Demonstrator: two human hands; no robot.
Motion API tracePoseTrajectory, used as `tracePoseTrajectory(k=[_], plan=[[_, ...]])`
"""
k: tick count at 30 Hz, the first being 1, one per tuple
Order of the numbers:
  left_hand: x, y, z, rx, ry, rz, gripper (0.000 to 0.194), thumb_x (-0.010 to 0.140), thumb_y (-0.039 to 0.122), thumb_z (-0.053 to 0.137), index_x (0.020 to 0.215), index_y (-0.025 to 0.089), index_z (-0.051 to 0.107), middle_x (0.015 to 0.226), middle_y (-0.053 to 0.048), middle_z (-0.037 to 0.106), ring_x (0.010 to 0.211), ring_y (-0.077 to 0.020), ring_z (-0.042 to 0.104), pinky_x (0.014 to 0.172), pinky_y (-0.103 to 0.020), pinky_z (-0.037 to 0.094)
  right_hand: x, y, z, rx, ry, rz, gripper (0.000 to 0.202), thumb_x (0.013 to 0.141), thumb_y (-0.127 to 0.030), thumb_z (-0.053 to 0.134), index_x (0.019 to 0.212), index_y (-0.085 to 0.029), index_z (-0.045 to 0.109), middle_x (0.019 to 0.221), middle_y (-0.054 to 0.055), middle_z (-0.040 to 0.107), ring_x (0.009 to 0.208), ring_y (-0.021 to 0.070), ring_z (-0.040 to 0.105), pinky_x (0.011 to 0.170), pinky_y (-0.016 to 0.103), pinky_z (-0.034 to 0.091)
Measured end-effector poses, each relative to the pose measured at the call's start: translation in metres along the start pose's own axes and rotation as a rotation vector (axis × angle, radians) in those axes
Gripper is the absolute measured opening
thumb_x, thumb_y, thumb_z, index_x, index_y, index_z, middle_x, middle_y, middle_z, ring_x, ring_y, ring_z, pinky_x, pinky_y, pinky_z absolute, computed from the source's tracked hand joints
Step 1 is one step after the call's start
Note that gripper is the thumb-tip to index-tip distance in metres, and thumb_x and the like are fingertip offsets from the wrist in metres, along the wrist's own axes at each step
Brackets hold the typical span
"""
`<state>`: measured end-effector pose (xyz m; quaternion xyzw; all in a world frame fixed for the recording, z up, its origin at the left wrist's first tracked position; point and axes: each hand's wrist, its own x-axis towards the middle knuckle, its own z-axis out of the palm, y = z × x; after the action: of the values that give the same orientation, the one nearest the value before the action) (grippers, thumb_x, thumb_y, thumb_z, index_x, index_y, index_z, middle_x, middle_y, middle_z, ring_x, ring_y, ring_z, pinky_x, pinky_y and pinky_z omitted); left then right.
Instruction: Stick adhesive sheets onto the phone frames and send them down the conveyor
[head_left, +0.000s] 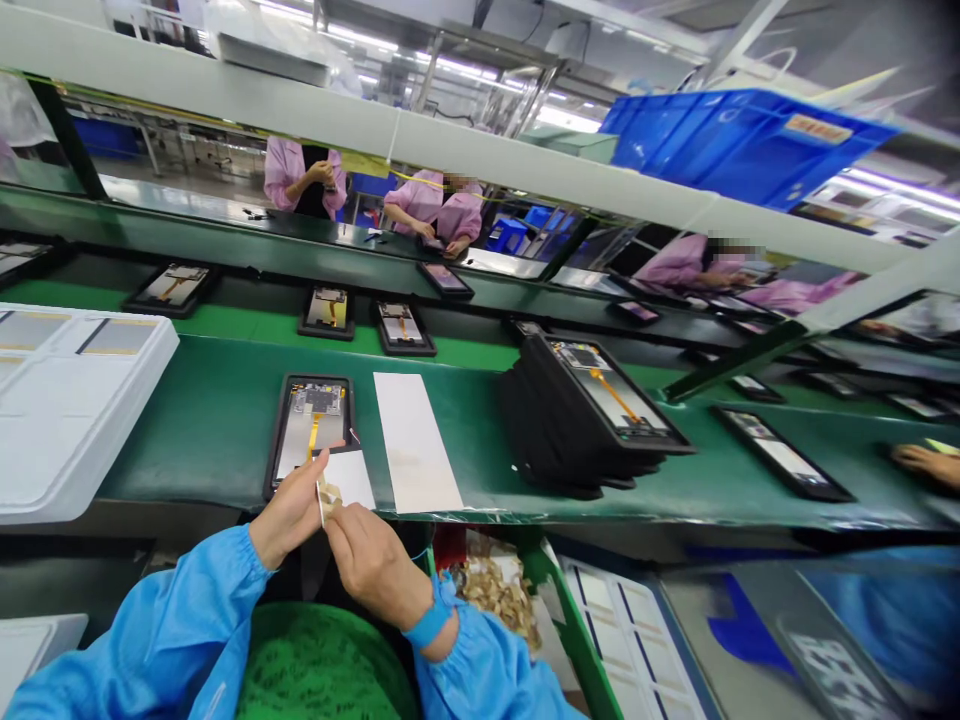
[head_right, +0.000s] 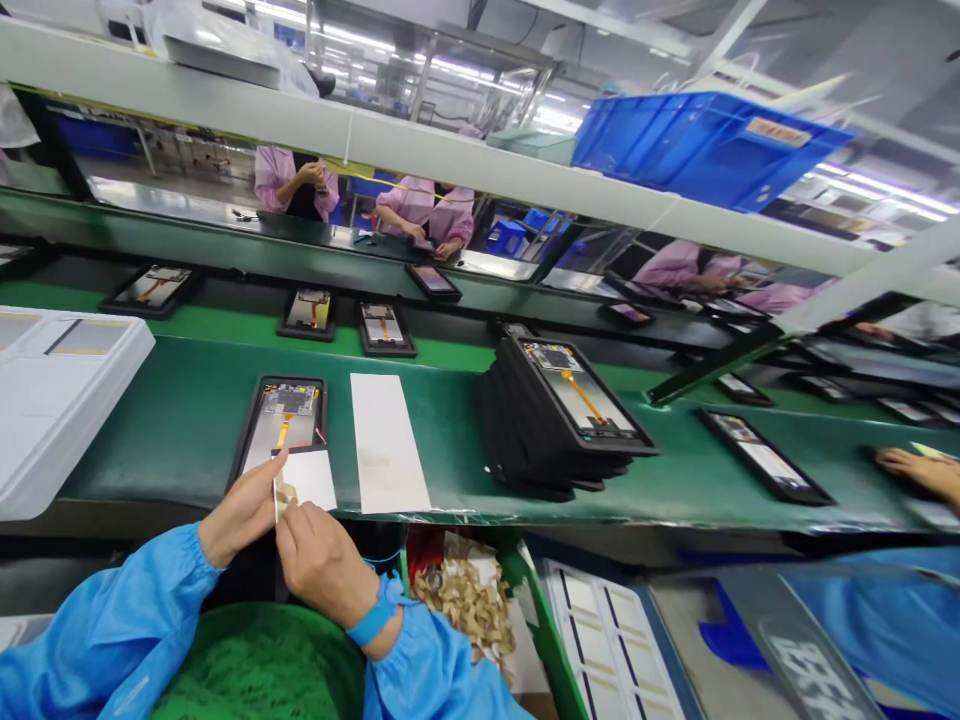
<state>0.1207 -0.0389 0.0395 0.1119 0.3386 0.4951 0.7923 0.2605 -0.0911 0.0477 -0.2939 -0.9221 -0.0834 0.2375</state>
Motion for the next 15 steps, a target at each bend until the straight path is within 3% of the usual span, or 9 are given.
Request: tracePoseTrajectory(k=[4,7,10,12,15], plan=[[-0.006,-0.006,0.003,-0.006,-0.099,-0.141,0.046,0.096,0.037,0.054,0.137,0.015,0.054,0.109,-0.014,0.074,0.096,-0.0247,0.072,0.09,-0.037,0.053,-0.005,0.011,0.008,0.04,0.106,0.145,0.016,0.096,-0.009,0.045,0.095,-0.016,0.059,0.077,0.007,0.062,0.072,0.02,0.059,0.065,0.034,0.052],[-0.012,-0.01,0.005,-0.021,-0.193,-0.25,0.051,0.098,0.043,0.05,0.139,0.014,0.052,0.115,-0.015,0.072,0.103,-0.0273,0.07,0.096,-0.041,0.051,-0.034,0.039,0.001,0.105,0.325,0.527,0.016,0.098,-0.016,0.042,0.093,-0.019,0.057,0.081,0.006,0.062,0.074,0.0183,0.06,0.068,0.032,0.053],[-0.014,-0.012,0.006,-0.016,-0.239,-0.32,0.06,0.096,0.051,0.049,0.142,0.012,0.048,0.12,-0.017,0.07,0.109,-0.0302,0.068,0.1,-0.045,0.047,-0.102,0.066,-0.009,-0.009,0.423,0.963,0.015,0.097,-0.027,0.047,0.093,-0.02,0.059,0.084,0.006,0.064,0.073,0.0184,0.062,0.071,0.033,0.053],[-0.012,-0.014,0.007,-0.022,-0.253,-0.344,0.065,0.094,0.054,0.05,0.144,0.011,0.046,0.123,-0.018,0.069,0.113,-0.0319,0.066,0.103,-0.047,0.045,-0.161,0.075,-0.01,-0.088,0.321,1.099,0.019,0.096,-0.031,0.047,0.093,-0.019,0.061,0.085,0.008,0.068,0.073,0.0203,0.065,0.071,0.034,0.053],[-0.007,-0.019,0.009,-0.035,-0.263,-0.365,0.068,0.094,0.058,0.047,0.144,0.011,0.045,0.126,-0.018,0.067,0.115,-0.033,0.065,0.105,-0.048,0.043,-0.239,0.077,-0.003,-0.179,-0.073,1.279,0.019,0.092,-0.025,0.048,0.087,-0.019,0.066,0.076,0.01,0.07,0.069,0.0228,0.069,0.064,0.032,0.052]])
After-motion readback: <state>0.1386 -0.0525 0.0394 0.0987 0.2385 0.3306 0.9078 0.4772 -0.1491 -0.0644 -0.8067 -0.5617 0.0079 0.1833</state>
